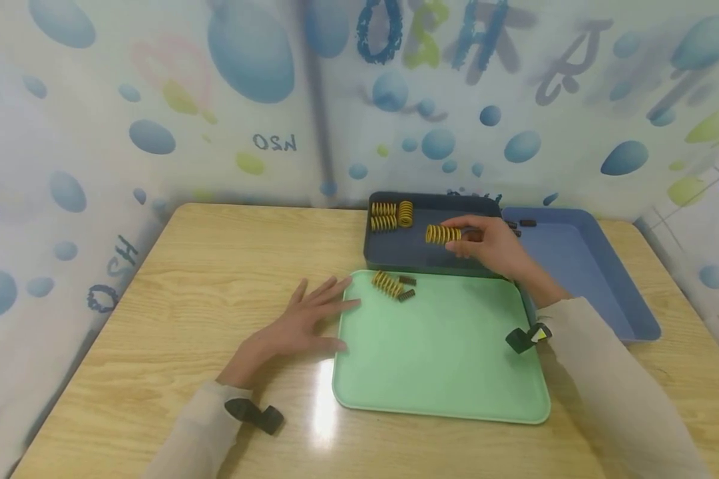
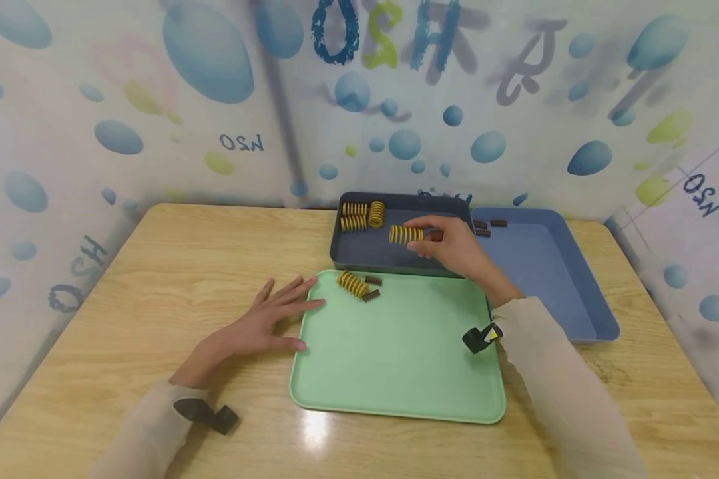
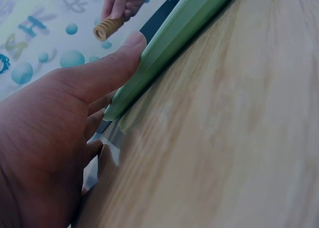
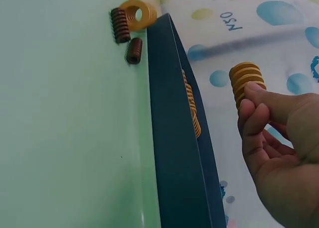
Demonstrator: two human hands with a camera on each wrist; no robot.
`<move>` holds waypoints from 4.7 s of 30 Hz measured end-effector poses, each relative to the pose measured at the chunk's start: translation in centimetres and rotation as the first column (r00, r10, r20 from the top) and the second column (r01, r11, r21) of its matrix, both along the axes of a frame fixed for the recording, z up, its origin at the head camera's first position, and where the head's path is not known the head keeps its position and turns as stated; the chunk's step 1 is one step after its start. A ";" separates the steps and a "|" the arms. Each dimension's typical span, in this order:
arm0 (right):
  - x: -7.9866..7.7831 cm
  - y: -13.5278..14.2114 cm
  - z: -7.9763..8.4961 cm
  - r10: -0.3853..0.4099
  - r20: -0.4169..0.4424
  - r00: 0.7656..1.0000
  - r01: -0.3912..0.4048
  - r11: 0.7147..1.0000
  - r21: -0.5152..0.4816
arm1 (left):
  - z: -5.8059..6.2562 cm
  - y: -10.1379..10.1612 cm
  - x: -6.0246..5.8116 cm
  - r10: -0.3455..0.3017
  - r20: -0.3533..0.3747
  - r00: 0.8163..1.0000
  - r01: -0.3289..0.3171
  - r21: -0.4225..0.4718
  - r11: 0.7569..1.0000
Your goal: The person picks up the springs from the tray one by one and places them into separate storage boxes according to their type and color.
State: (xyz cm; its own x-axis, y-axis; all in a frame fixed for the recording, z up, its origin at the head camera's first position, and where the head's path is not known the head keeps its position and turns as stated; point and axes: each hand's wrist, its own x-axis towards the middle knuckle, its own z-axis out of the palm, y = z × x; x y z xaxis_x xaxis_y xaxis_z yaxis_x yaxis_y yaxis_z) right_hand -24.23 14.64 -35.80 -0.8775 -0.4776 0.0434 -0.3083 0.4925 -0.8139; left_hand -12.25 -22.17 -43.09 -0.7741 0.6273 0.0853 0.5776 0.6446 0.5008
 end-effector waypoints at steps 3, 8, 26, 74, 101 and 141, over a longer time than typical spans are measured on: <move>-0.4 -0.4 0.5 -0.024 0.010 1.000 0.024 1.000 -0.005 | -0.1 0.0 0.0 0.004 0.003 1.000 -0.004 -0.003 1.000; -1.5 -0.8 0.6 -0.061 0.052 0.997 0.060 0.998 0.018 | -0.2 0.0 0.0 0.006 0.007 1.000 -0.006 0.002 1.000; -6.7 -1.8 -3.1 -0.118 0.089 0.989 0.105 0.985 0.138 | -0.2 -0.1 0.0 0.002 0.006 1.000 -0.002 0.000 1.000; -8.7 -3.4 -3.8 -0.220 -0.129 0.967 0.240 0.955 0.175 | 0.2 0.3 -0.1 0.000 0.015 1.000 0.000 -0.006 1.000; -0.4 -1.7 -0.1 -0.153 -0.079 0.985 0.154 0.988 0.011 | -0.2 0.1 -0.2 -0.003 -0.003 1.000 0.003 -0.008 1.000; 6.7 -4.0 -6.5 0.071 0.077 0.995 -0.053 0.977 -0.208 | 0.0 0.1 -0.5 -0.006 -0.005 1.000 0.006 -0.005 1.000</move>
State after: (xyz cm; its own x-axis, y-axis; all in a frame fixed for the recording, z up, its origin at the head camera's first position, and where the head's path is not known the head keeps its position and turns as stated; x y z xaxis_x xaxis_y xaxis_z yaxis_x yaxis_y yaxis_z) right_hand -17.49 10.68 -42.27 -0.8512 -0.5196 0.0740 -0.2595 0.2940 -0.9199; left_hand -12.74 -22.10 -43.11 -0.7701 0.6321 0.0860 0.5837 0.6438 0.4949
